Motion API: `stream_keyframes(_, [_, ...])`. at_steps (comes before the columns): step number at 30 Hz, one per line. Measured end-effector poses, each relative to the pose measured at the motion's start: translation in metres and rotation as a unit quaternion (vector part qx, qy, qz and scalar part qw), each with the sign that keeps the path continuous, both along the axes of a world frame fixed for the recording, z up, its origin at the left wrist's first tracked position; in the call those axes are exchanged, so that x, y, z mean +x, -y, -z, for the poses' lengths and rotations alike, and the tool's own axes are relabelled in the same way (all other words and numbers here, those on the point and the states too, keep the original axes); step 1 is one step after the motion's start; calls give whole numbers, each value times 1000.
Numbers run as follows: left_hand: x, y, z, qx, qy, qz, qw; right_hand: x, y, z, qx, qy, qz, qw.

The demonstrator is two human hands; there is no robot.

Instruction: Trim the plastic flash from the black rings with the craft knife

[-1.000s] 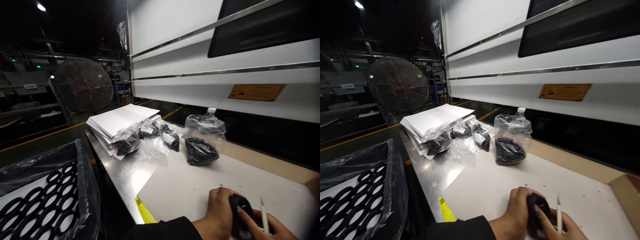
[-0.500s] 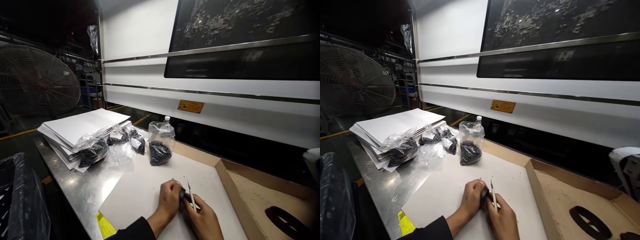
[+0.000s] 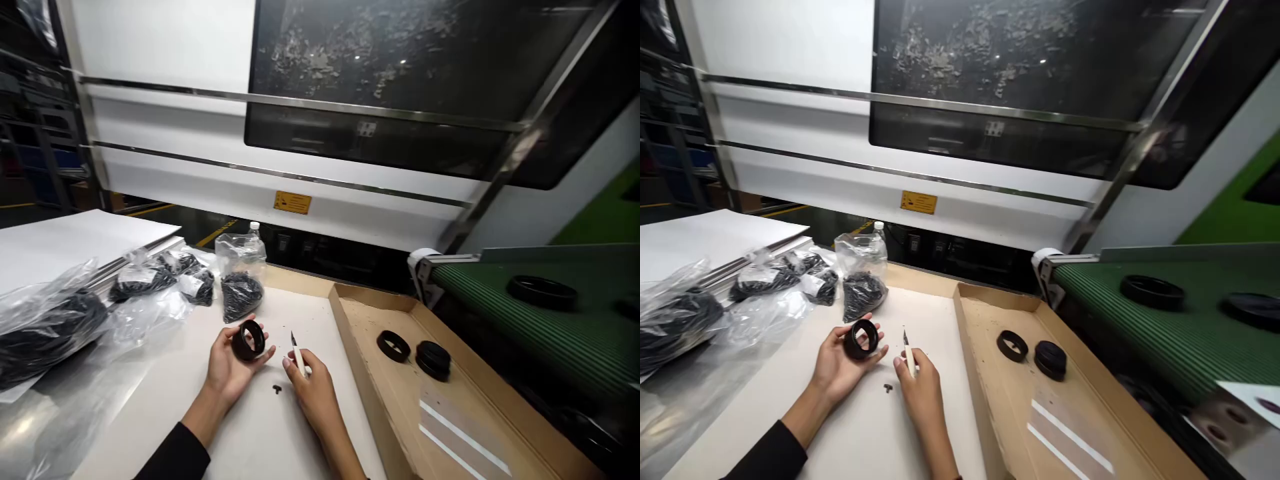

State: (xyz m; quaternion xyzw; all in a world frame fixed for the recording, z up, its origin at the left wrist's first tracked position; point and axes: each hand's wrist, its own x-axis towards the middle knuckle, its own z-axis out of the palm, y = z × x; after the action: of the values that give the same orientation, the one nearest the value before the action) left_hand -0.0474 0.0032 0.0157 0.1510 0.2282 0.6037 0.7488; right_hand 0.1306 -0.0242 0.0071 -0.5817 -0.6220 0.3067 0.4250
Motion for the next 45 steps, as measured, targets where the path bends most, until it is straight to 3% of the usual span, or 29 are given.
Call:
stream_keyframes(6, [2, 5, -12, 33, 3, 30, 999, 4, 3, -8, 30, -17, -5, 999])
stream_keyframes(12, [5, -2, -6, 2, -35, 9, 999, 2, 5, -9, 34, -6, -32, 999])
stream_keyframes(17, [3, 0, -5, 7, -51, 35, 998, -2, 12, -11, 11, -3, -49, 999])
stream_keyframes(26, [10, 10, -11, 134, -147, 70, 978, -6, 16, -15, 50, 9, -51, 997])
stream_keyframes(35, [20, 44, -43, 265, -213, 92, 936, -21, 31, -30, 115, -100, -101, 983])
stream_keyframes(41, [20, 59, -51, 254, -273, 119, 920, -36, 43, -24, 73, -143, -4, 987])
stream_keyframes(45, [22, 59, -41, 210, -273, 128, 930, -43, 48, -17, 79, -131, 30, 988])
